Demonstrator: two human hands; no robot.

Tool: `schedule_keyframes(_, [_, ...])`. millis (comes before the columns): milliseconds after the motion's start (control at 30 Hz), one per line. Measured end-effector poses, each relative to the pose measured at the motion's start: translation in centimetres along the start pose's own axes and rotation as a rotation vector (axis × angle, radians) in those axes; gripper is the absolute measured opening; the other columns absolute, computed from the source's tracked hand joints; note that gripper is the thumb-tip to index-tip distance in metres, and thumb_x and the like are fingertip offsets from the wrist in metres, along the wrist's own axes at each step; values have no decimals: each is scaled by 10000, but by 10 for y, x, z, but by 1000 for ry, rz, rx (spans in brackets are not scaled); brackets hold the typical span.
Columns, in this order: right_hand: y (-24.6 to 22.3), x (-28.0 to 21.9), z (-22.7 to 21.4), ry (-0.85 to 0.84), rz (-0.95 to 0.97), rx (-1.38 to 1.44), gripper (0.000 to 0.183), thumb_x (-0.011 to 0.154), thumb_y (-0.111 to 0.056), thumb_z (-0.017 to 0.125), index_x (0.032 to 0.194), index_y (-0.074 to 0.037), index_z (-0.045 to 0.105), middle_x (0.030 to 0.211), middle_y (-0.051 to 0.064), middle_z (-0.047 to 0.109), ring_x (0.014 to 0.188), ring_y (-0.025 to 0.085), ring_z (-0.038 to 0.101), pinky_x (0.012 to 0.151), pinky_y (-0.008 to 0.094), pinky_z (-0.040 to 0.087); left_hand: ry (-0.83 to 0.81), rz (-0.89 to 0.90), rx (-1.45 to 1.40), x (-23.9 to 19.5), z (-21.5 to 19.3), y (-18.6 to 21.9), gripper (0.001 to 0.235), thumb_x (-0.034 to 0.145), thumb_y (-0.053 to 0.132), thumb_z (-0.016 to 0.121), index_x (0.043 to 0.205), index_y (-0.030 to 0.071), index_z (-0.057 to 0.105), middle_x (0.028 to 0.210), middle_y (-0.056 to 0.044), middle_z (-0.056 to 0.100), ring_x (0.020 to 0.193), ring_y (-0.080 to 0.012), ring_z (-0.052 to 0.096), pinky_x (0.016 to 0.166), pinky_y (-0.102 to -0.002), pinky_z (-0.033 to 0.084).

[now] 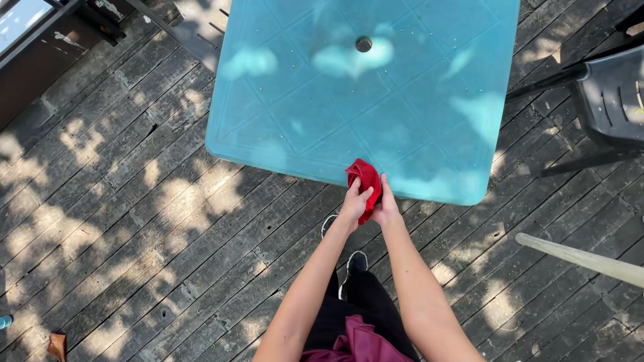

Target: Wiping down plastic tables and chairs with a wet cloth in an outdoor dining area.

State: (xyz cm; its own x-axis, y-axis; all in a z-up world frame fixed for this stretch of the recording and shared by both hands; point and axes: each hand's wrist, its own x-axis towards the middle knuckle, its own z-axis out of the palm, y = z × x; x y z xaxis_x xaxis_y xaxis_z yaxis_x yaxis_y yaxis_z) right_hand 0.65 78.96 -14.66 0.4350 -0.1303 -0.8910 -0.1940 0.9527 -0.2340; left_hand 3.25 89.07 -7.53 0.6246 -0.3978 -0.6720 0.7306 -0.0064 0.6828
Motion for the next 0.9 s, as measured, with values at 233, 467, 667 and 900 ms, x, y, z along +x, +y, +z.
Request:
schedule_keyframes(233, [27,-22,-55,16,-2,-44,855,754,-647,874,1332,-72,619,1421,137,587,1367,259,510,1181,496,378,14,10,32,-27,4,-58,626,1069,198,541,1628,238,263,1631,-61,359,1492,-259,352,1203,-460,320])
schedule_keyframes(467, [42,-46,-100,-16,-55,-49,814,801,-663,809,1348,-94,610,1470,129,559,1425,269,469,1214,490,332,8,43,63,-40,12,-101,606,1069,204,536,1619,236,287,1621,-67,375,1487,-268,361,1201,-464,325])
schedule_keyframes(667, [61,-65,-118,-71,-91,-56,921,797,-704,774,1439,-85,538,1564,145,468,1493,281,385,1248,515,258,27,15,144,-56,0,-144,590,1068,209,532,1613,236,306,1612,-72,388,1482,-275,368,1199,-467,328])
schedule_keyframes(900, [113,-92,-153,-58,-101,-57,912,819,-688,769,1458,-85,524,1572,156,457,1491,293,399,1249,515,267,-36,27,285,-100,-28,-179,572,1068,215,527,1604,234,329,1601,-78,405,1476,-283,377,1197,-470,333])
